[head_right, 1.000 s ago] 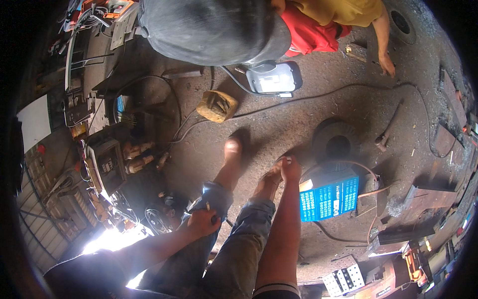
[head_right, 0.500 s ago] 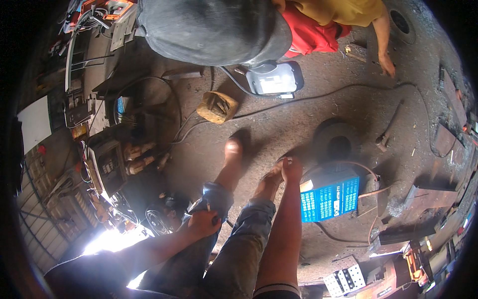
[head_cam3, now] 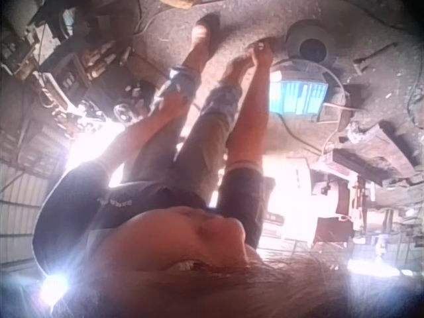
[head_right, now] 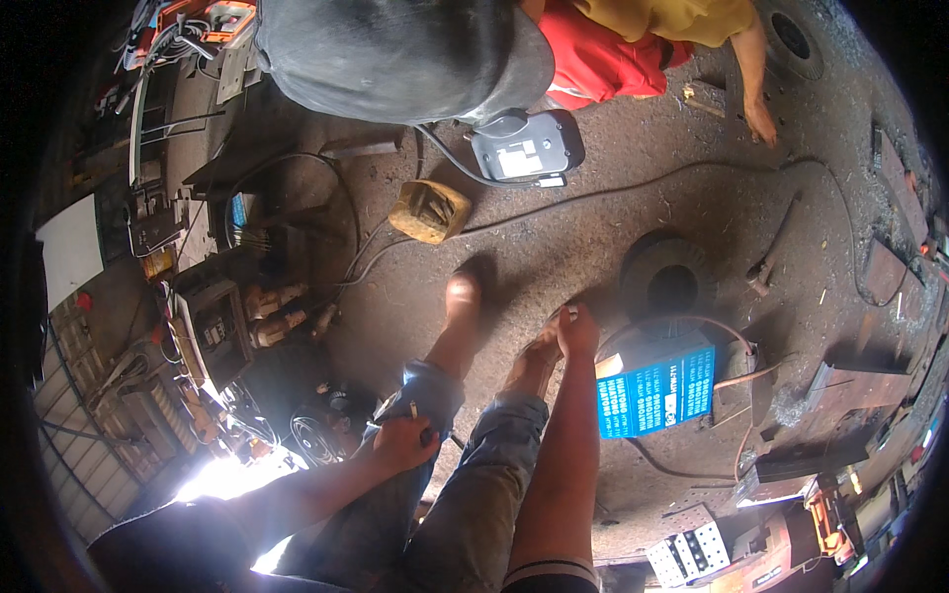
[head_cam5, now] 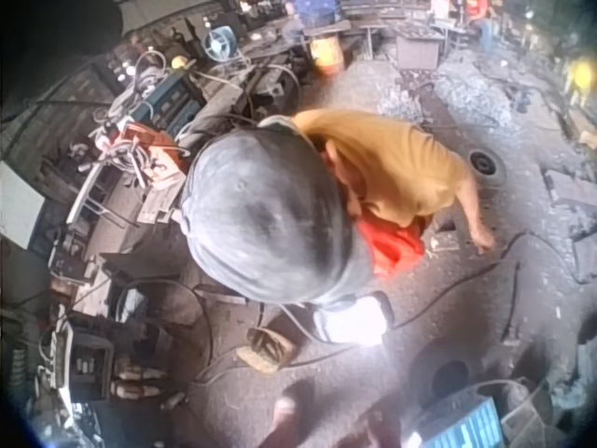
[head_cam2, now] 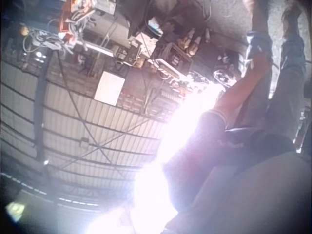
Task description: The person sits on the floor in a workshop and handles a small white object and a plastic bottle. They repeatedly pick up, inspect, and place down the small object while holding the bottle.
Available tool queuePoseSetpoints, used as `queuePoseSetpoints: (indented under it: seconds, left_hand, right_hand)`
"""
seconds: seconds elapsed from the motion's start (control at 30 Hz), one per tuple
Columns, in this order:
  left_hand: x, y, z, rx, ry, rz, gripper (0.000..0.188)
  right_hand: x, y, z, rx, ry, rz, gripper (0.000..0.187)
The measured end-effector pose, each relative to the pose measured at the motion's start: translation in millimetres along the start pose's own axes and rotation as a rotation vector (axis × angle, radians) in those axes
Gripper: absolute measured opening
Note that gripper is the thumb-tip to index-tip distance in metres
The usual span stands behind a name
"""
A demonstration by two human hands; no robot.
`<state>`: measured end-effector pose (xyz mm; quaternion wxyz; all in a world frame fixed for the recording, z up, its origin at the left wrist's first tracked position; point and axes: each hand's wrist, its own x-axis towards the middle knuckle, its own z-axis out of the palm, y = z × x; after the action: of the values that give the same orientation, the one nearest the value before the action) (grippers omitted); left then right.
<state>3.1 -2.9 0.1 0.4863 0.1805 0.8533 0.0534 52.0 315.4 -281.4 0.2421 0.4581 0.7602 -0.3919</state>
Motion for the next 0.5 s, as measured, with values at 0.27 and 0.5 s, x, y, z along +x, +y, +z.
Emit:
queuePoseSetpoints:
  seconds: [0.27, 0.5]
  left_hand:
    - [1, 2, 1, 0.01, -0.005, 0.007, 0.027]
    - [1, 3, 2, 0.009, -0.039, -0.019, 0.028]
  right_hand:
    - [-6, 7, -6, 0.06, 0.018, -0.061, 0.043]
    - [-7, 11, 4, 0.002, 0.087, -0.107, 0.042]
